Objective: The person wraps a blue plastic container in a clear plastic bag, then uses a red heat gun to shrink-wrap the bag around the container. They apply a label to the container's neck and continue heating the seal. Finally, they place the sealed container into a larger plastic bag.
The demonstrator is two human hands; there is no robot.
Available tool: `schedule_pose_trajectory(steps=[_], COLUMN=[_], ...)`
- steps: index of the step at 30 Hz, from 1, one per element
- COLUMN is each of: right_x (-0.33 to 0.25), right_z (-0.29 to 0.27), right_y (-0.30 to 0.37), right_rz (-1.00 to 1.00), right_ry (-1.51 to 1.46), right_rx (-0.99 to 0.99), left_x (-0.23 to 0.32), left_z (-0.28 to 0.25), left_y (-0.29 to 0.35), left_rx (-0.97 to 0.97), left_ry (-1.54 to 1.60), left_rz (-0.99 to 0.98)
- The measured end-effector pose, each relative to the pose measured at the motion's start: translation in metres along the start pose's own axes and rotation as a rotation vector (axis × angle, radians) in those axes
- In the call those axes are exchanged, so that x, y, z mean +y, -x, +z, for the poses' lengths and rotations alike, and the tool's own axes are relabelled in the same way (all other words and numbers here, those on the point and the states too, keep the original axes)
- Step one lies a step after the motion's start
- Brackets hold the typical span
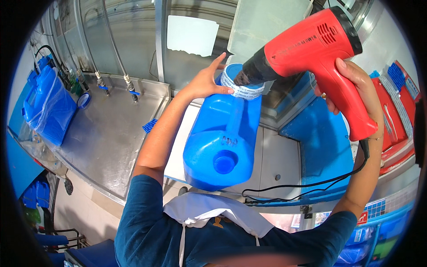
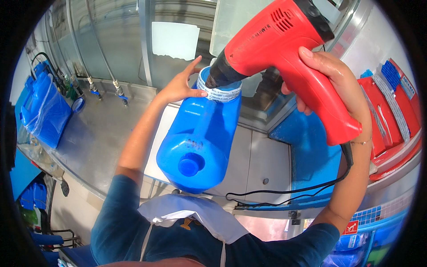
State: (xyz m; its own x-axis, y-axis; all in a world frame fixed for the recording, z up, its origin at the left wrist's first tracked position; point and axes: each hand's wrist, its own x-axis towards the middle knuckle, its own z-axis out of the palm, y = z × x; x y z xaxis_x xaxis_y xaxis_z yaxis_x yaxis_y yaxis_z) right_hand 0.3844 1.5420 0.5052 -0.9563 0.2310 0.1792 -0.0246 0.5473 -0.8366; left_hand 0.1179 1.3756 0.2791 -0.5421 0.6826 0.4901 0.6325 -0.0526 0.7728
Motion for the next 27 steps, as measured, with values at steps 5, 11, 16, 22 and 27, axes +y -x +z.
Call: schedule_pose_trajectory(steps=[5, 11, 16, 22, 27], right_x=[0.014, 0.032, 0.054, 0.083, 0.097], right_z=[-0.013, -0.030, -0.035, -0.043, -0.046], right_y=[0.024, 0.045, 0.051, 0.059, 0.074], right_rz=[-0.003, 0.044, 0.042, 0.011, -0.019], right_ry=[-0.078, -0.072, -0.130, -0.169, -0.205], right_rx=[0.093, 0.147, 0.205, 0.198, 0.106], left_x=[0.007, 0.023, 0.035, 0.047, 0.055], left_z=[-0.015, -0.035, -0.011, 0.014, 0.013], left_y=[-0.009, -0.046, -0.081, -0.102, -0.105], left_rx=[-0.147, -0.141, -0.295, -0.610, -0.650], left_ry=[-0.125, -0.195, -0.378, -0.551, -0.645], left_rz=[0.031, 0.047, 0.160, 0.105, 0.009])
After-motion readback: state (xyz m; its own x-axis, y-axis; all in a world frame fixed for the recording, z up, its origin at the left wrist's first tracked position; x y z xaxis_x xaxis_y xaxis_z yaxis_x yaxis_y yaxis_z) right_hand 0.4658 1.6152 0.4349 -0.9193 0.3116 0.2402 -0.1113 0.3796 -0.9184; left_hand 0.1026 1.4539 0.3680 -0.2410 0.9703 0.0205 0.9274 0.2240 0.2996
